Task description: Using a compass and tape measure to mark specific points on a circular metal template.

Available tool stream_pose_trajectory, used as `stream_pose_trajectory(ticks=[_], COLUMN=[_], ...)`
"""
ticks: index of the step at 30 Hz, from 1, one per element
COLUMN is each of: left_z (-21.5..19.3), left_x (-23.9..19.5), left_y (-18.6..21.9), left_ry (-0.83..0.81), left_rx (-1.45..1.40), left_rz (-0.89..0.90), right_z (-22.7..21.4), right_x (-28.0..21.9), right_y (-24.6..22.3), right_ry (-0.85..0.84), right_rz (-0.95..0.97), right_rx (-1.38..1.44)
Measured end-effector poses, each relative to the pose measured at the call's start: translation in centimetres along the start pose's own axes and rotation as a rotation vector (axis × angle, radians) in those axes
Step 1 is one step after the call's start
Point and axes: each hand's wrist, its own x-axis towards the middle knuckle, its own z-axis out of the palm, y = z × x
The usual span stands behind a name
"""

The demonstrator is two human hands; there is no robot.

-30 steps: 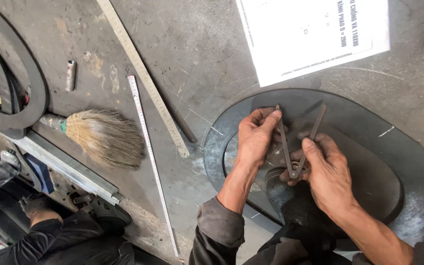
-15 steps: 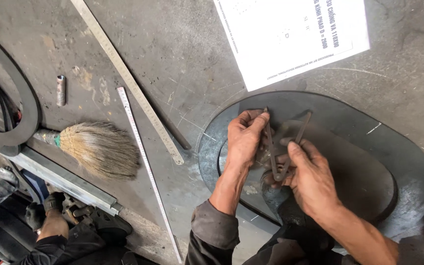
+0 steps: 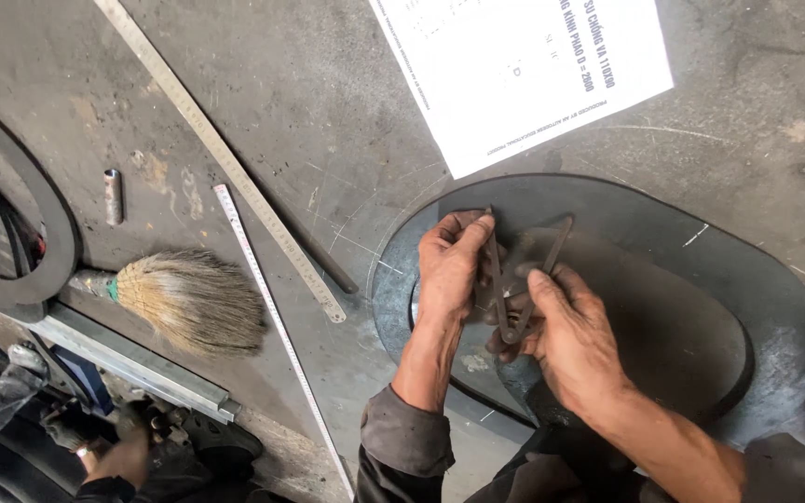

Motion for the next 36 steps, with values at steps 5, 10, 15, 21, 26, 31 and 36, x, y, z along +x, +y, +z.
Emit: stream_pose_trajectory(ticks=[5, 10, 15, 21, 26, 31, 36], left_z=[-0.2, 0.2, 0.3, 0.7, 3.2, 5.0, 5.3], left_x=[0.0, -0.2, -0.2, -0.8, -1.5, -1.6, -1.6], left_y=[-0.2, -0.1, -0.1, -0.1, -0.8, -1.0, -1.0], left_ry=[0.005, 0.016, 0.015, 0.011, -0.111, -0.195, -0.208], left_rx=[0.008, 0.006, 0.018, 0.008, 0.127, 0.201, 0.192], left_rz=[0.027, 0.017, 0.019, 0.059, 0.058, 0.074, 0.051], right_z=[-0.1, -0.7, -0.9, -1.1, -3.7, -5.5, -5.8], right_x=[0.1, 0.3, 0.3, -0.4, -1.5, -1.3, -1.2], right_y=[-0.1, -1.3, -0.9, 0.4, 1.3, 1.7, 1.6], right_ry=[-0.056, -0.01, -0.061, -0.096, -0.035, 0.032, 0.021], right_rz=[-0.03, -0.009, 0.01, 0.006, -0.135, -0.16, -0.134], right_rx=[0.014, -0.068, 0.006, 0.115, 0.053, 0.032, 0.052])
